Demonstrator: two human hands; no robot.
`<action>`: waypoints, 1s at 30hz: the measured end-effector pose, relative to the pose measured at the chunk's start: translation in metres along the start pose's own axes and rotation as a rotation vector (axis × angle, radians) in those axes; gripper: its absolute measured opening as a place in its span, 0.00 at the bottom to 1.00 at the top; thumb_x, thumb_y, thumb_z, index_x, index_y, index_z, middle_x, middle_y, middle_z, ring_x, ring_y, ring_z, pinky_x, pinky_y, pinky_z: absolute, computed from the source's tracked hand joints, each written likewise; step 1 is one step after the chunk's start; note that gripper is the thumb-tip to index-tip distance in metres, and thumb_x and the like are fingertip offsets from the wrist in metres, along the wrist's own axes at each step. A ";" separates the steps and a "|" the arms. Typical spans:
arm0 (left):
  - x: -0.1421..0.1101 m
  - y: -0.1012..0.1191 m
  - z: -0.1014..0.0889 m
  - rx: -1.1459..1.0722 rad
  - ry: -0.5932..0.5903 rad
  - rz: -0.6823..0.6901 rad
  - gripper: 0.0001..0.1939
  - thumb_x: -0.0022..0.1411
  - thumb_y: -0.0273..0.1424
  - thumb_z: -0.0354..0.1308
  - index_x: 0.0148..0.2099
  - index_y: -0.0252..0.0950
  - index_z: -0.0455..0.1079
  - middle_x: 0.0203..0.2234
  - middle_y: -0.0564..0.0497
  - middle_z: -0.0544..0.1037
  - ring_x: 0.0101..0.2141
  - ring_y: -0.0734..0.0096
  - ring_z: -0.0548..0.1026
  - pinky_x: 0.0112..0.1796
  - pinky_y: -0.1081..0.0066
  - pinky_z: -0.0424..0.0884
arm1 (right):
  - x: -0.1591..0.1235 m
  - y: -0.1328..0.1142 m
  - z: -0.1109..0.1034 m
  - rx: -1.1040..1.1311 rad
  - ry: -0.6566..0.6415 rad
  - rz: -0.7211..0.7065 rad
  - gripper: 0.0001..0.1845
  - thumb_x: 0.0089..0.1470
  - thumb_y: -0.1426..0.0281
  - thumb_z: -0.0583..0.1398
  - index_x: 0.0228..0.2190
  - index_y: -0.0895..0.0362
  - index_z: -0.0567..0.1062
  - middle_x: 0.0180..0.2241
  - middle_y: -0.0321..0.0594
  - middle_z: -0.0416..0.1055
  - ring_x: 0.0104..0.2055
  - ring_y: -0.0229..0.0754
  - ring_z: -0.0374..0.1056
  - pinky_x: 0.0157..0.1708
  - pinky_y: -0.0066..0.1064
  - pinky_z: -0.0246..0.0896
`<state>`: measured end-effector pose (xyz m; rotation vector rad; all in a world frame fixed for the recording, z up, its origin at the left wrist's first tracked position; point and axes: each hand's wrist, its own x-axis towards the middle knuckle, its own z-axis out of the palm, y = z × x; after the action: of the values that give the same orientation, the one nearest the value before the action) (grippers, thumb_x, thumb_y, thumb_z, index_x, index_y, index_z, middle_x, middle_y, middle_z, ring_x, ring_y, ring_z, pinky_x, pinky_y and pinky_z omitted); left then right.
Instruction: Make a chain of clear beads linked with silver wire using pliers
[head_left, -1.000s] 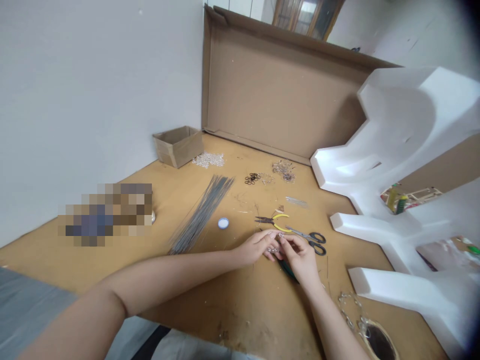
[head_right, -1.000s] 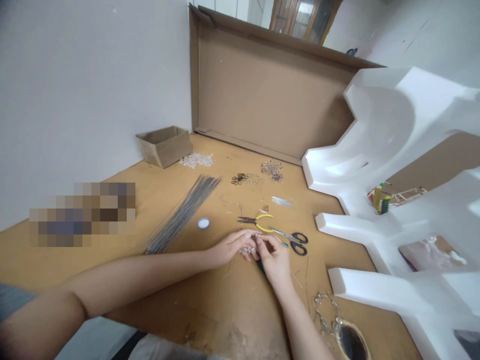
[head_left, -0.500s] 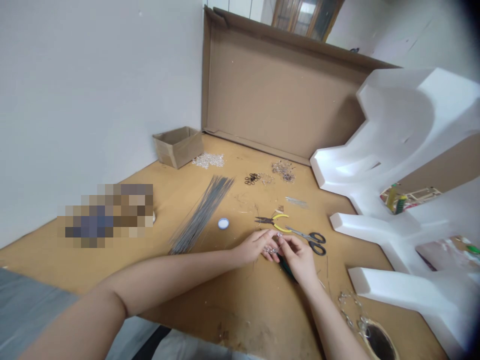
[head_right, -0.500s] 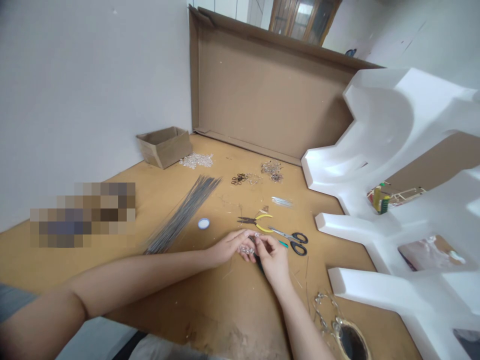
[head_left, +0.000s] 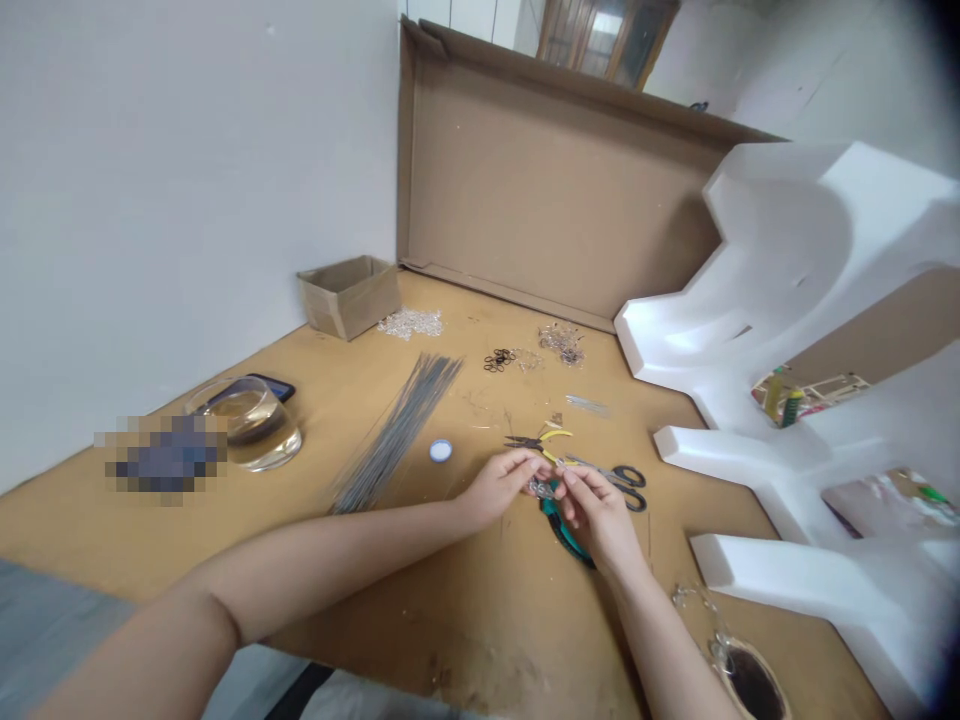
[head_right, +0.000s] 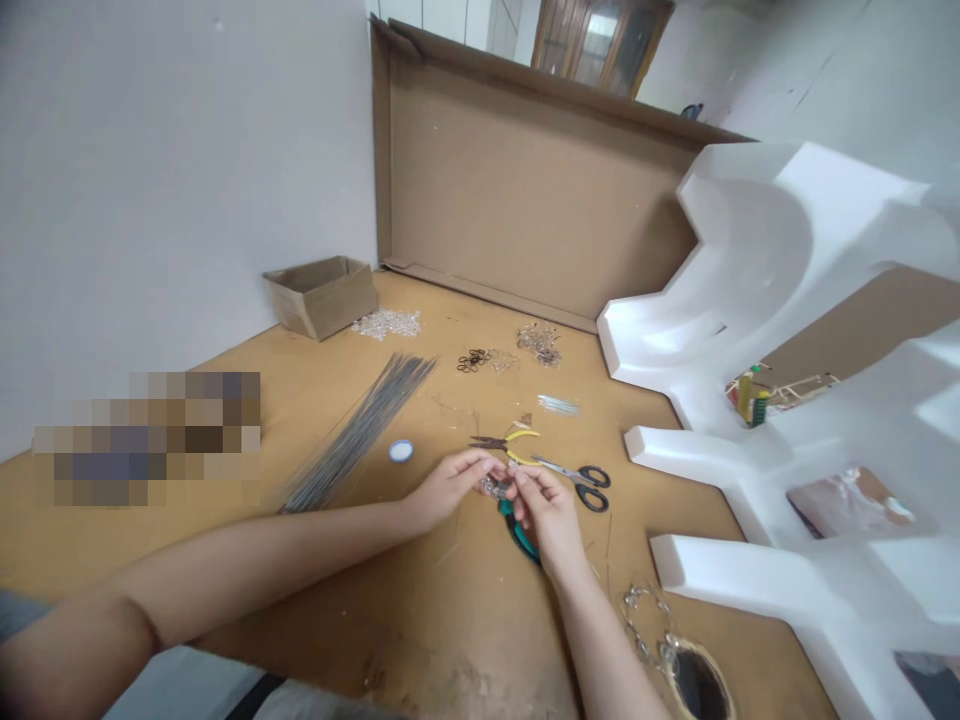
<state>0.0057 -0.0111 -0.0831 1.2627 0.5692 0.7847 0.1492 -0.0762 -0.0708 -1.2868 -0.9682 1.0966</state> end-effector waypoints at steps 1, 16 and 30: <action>0.000 0.002 -0.001 -0.006 0.024 0.012 0.18 0.57 0.42 0.52 0.37 0.31 0.68 0.31 0.48 0.74 0.33 0.72 0.71 0.35 0.71 0.67 | -0.001 -0.001 0.000 0.030 -0.025 0.026 0.13 0.47 0.60 0.61 0.32 0.56 0.74 0.21 0.33 0.67 0.16 0.29 0.55 0.14 0.23 0.47; 0.001 0.002 0.001 0.029 -0.037 0.035 0.14 0.59 0.40 0.49 0.35 0.32 0.62 0.12 0.60 0.63 0.17 0.79 0.65 0.26 0.75 0.62 | -0.002 -0.003 0.007 0.244 -0.130 0.150 0.11 0.48 0.63 0.60 0.24 0.59 0.73 0.15 0.31 0.63 0.15 0.29 0.55 0.16 0.22 0.49; -0.002 0.005 -0.001 0.034 0.028 0.009 0.14 0.58 0.41 0.51 0.30 0.33 0.63 0.21 0.54 0.71 0.25 0.77 0.69 0.32 0.74 0.65 | 0.004 -0.009 -0.001 0.506 -0.032 0.159 0.08 0.47 0.66 0.60 0.23 0.58 0.71 0.17 0.31 0.60 0.17 0.30 0.54 0.16 0.22 0.51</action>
<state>0.0029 -0.0114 -0.0787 1.2875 0.6019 0.8048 0.1522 -0.0728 -0.0616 -0.9403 -0.5625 1.3824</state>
